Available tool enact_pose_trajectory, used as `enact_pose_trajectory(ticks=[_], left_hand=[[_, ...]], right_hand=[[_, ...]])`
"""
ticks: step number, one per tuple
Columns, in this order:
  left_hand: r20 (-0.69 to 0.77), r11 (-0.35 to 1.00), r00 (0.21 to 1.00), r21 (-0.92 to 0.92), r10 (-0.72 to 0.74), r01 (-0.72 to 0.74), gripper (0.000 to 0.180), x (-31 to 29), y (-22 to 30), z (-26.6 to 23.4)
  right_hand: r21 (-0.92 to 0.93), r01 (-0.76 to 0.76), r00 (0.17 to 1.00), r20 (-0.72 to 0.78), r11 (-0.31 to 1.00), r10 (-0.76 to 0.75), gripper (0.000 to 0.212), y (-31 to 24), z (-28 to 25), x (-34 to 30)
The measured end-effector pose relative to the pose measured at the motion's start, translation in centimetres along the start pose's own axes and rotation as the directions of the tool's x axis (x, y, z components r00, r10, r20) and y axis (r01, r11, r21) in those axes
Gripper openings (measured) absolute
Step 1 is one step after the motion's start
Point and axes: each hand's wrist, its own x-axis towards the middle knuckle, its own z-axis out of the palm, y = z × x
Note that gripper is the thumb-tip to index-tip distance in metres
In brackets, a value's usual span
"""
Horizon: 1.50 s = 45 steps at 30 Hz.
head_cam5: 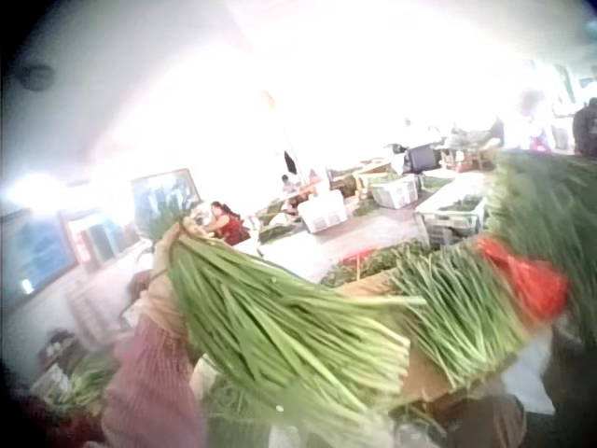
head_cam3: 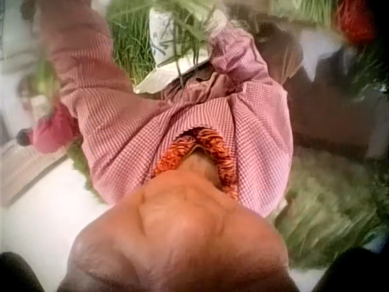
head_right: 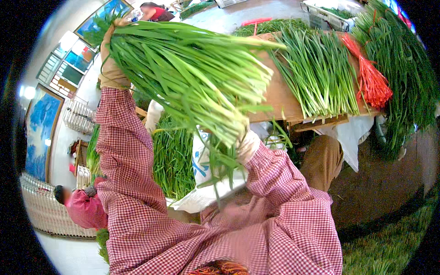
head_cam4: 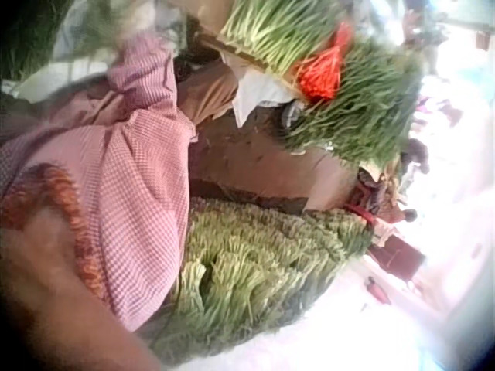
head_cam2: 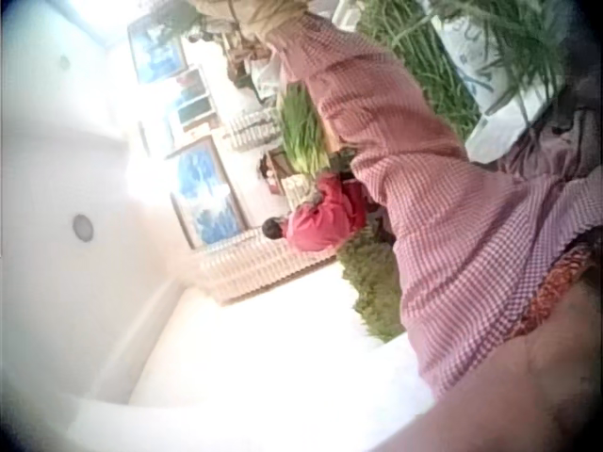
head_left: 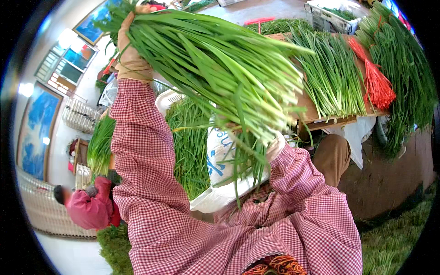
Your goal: The person picks up green onions from a white bin and arranges them into bundles on a wooden board, then moves the bundled onions aside.
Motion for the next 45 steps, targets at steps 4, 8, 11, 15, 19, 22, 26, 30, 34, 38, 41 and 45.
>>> enact_pose_trajectory(ticks=[4,8,11,15,19,22,26,30,34,38,41,45], left_hand=[[0.079,0.964,0.997,-0.265,-0.020,0.040,0.034,-1.8,-1.0,-1.1],[-0.003,0.999,0.999,0.014,0.049,-0.049,0.024,-2.2,-1.7,-1.3],[-0.039,0.995,0.999,-0.100,0.009,-0.013,0.021,-1.7,-1.8,1.0],[-0.222,0.938,0.965,0.342,0.141,-0.058,0.013,-1.8,0.6,-1.2],[-0.025,0.994,1.000,-0.106,0.002,-0.005,0.004,-0.8,2.5,-3.8],[0.178,0.950,0.983,-0.302,-0.032,0.085,0.009,0.2,2.1,0.1],[0.130,0.967,0.991,-0.243,-0.043,0.074,0.008,-1.1,4.6,0.4],[-0.082,0.926,0.969,0.322,0.232,-0.195,0.018,-1.4,3.9,-0.4],[-0.300,0.825,0.894,0.552,0.333,-0.122,0.033,-1.2,2.3,-2.9],[-0.385,0.987,0.909,0.073,0.157,-0.140,0.023,-2.9,3.4,-3.1],[-0.525,0.957,0.824,0.283,0.213,-0.067,0.028,-3.5,4.7,-1.9],[-0.203,0.994,0.974,0.058,0.097,-0.087,0.028,-3.9,10.2,-7.5]], right_hand=[[0.289,-0.051,0.990,-0.110,0.956,0.086,0.065,-2.0,1.3,-1.8],[0.142,-0.001,0.961,-0.275,0.990,0.041,0.080,-3.3,4.9,-1.3],[0.012,-0.116,0.931,-0.347,0.993,0.113,0.079,-4.5,2.5,-2.9],[-0.181,-0.217,0.948,-0.272,0.959,0.164,0.066,-5.2,6.8,-3.6],[-0.299,-0.322,0.928,-0.288,0.898,0.236,0.051,-5.3,8.3,-1.7],[-0.125,-0.346,0.912,-0.277,0.930,0.302,0.043,-5.8,9.3,-1.3],[-0.293,-0.353,0.921,-0.277,0.889,0.274,0.042,-5.8,7.4,-1.6],[-0.537,-0.108,0.992,-0.108,0.836,0.059,0.037,-5.8,7.3,-1.9],[-0.071,-0.216,0.967,-0.153,0.974,0.203,0.022,-6.3,7.6,-0.5],[-0.198,-0.143,0.985,0.064,0.970,0.158,0.025,-4.4,10.3,-0.3],[-0.391,-0.250,0.968,-0.092,0.885,0.233,0.026,-5.2,10.5,-3.3],[-0.774,-0.449,0.881,-0.303,0.446,0.363,0.034,-7.8,5.9,-9.6]])
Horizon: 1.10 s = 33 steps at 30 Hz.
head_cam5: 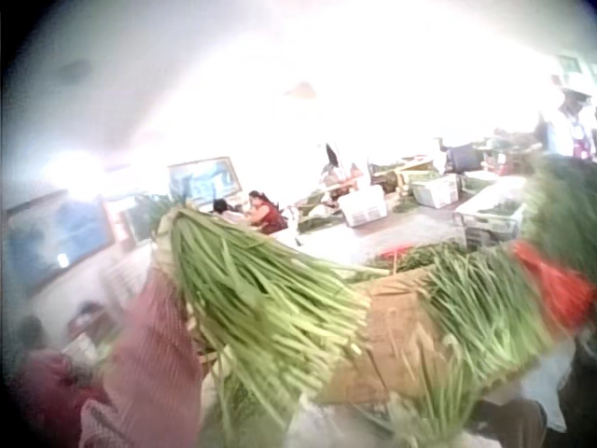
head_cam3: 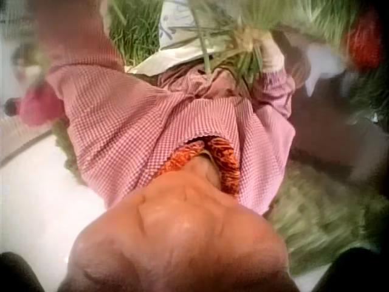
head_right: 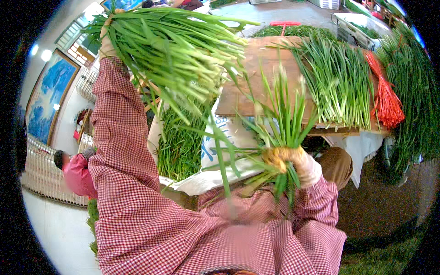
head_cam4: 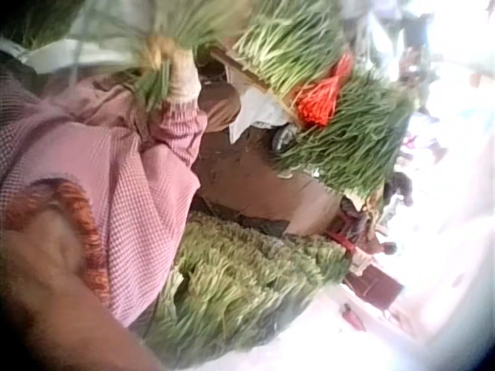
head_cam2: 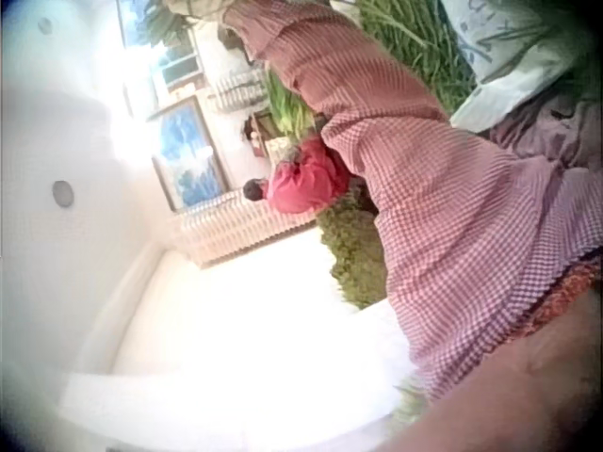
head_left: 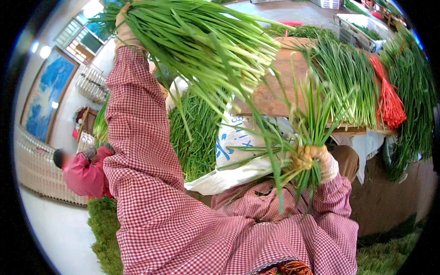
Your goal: The person picks up green onions from a white bin and arranges them into bundles on a wooden board, then moves the bundled onions aside.
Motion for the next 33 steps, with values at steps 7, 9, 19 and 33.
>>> enact_pose_trajectory(ticks=[7,9,19,33], left_hand=[[-0.266,0.973,0.942,0.156,0.206,-0.169,0.023,1.6,2.3,-0.2],[-0.127,0.994,0.987,0.060,0.101,-0.094,0.023,-0.8,1.4,4.7],[0.085,0.992,0.993,-0.083,-0.084,0.092,0.025,1.1,-3.7,7.6],[-0.348,0.961,0.922,0.266,0.171,-0.078,0.028,-1.0,-9.4,10.8]], right_hand=[[-0.831,-0.556,0.811,-0.549,-0.028,0.203,0.058,6.0,-4.7,-0.5],[-0.901,-0.277,0.881,-0.377,0.333,-0.286,0.047,3.3,-3.4,0.4],[0.364,0.388,0.921,-0.113,0.847,-0.373,0.051,3.0,-0.3,13.0],[0.491,0.263,0.957,-0.244,0.831,-0.159,0.050,-3.8,1.5,11.2]])
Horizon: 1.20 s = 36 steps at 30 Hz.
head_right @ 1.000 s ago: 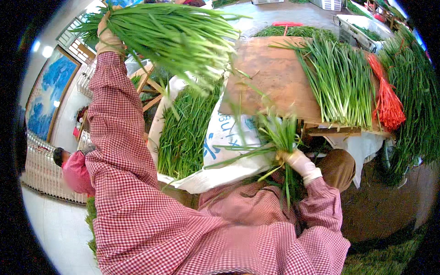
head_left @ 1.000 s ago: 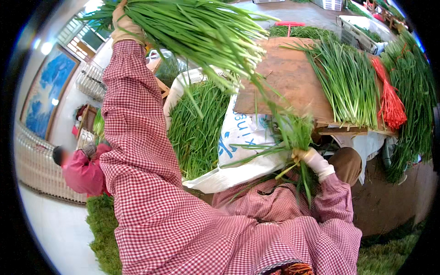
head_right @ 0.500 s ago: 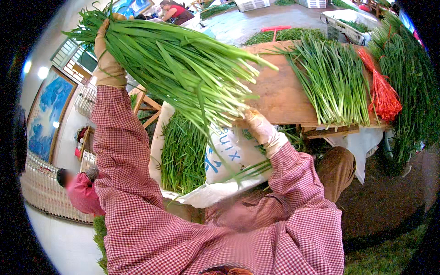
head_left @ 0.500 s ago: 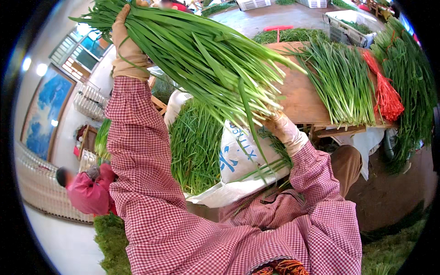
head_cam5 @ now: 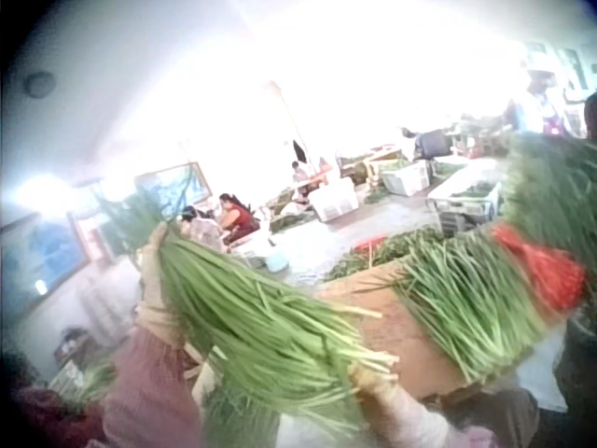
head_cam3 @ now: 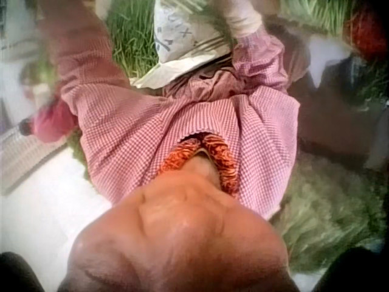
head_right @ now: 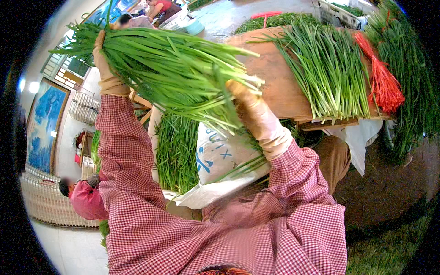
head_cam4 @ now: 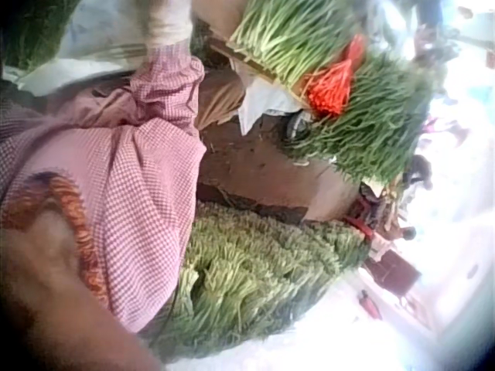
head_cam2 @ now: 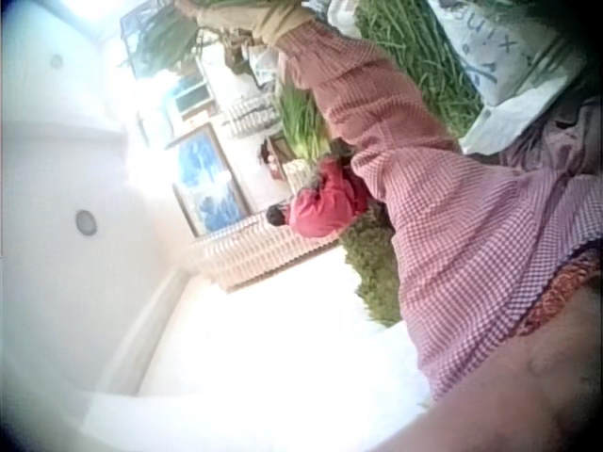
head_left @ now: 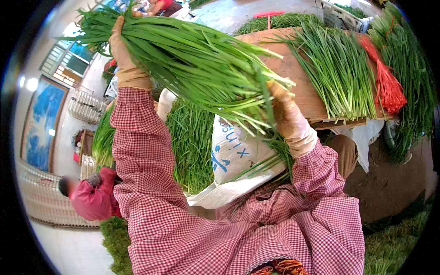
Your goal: The person picks up green onions from a white bin and arranges them into bundles on a wooden board, then moves the bundled onions aside.
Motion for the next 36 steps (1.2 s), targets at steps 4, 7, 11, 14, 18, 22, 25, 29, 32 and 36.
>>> enact_pose_trajectory(ticks=[4,7,11,14,18,22,25,29,32,36], left_hand=[[0.460,0.919,0.879,-0.280,-0.124,0.277,0.029,2.7,0.5,-5.7],[0.393,0.924,0.909,-0.278,-0.141,0.263,0.028,3.2,-0.4,-5.9],[-0.057,0.998,0.998,0.068,-0.001,0.005,0.027,1.0,-0.8,-2.1],[0.048,0.997,0.996,0.012,-0.078,0.078,0.028,1.5,-0.1,-3.3],[0.286,0.983,0.944,-0.040,-0.162,0.181,0.028,3.4,0.3,-8.1],[0.001,0.986,0.991,-0.108,-0.131,0.130,0.028,3.2,0.3,-9.2],[0.441,0.940,0.896,-0.276,-0.061,0.199,0.029,5.7,4.0,-13.7],[0.053,0.998,0.999,-0.060,0.005,-0.002,0.027,4.7,4.0,-10.0],[0.135,0.980,0.984,-0.145,-0.120,0.139,0.027,6.2,4.2,-13.2],[0.327,0.961,0.938,-0.201,-0.116,0.189,0.029,5.6,4.6,-10.3]], right_hand=[[0.254,-0.021,0.993,0.119,0.967,-0.010,0.048,-0.6,-1.3,-1.3],[0.047,0.069,0.991,0.113,0.997,-0.074,0.044,-0.3,-0.1,-0.7],[-0.211,0.048,0.994,0.110,0.976,-0.025,0.031,-0.2,0.8,-0.4],[-0.122,0.123,0.964,0.250,0.985,-0.090,0.027,-0.1,-0.3,-0.3],[-0.113,0.179,0.927,0.353,0.977,-0.129,0.039,-0.4,0.3,-2.0],[-0.489,0.050,0.943,0.309,0.871,0.120,0.044,-0.9,-3.5,-7.2],[-0.951,-0.257,0.912,-0.179,0.173,0.369,0.036,0.9,-10.7,-11.5],[-0.855,-0.265,0.963,-0.258,-0.446,-0.078,0.031,0.6,-11.4,-11.3],[-0.996,0.062,0.991,0.054,0.068,-0.119,0.031,0.9,-3.6,-6.6],[-0.669,-0.005,0.998,0.042,0.743,0.044,0.046,3.4,-0.5,-2.2]])
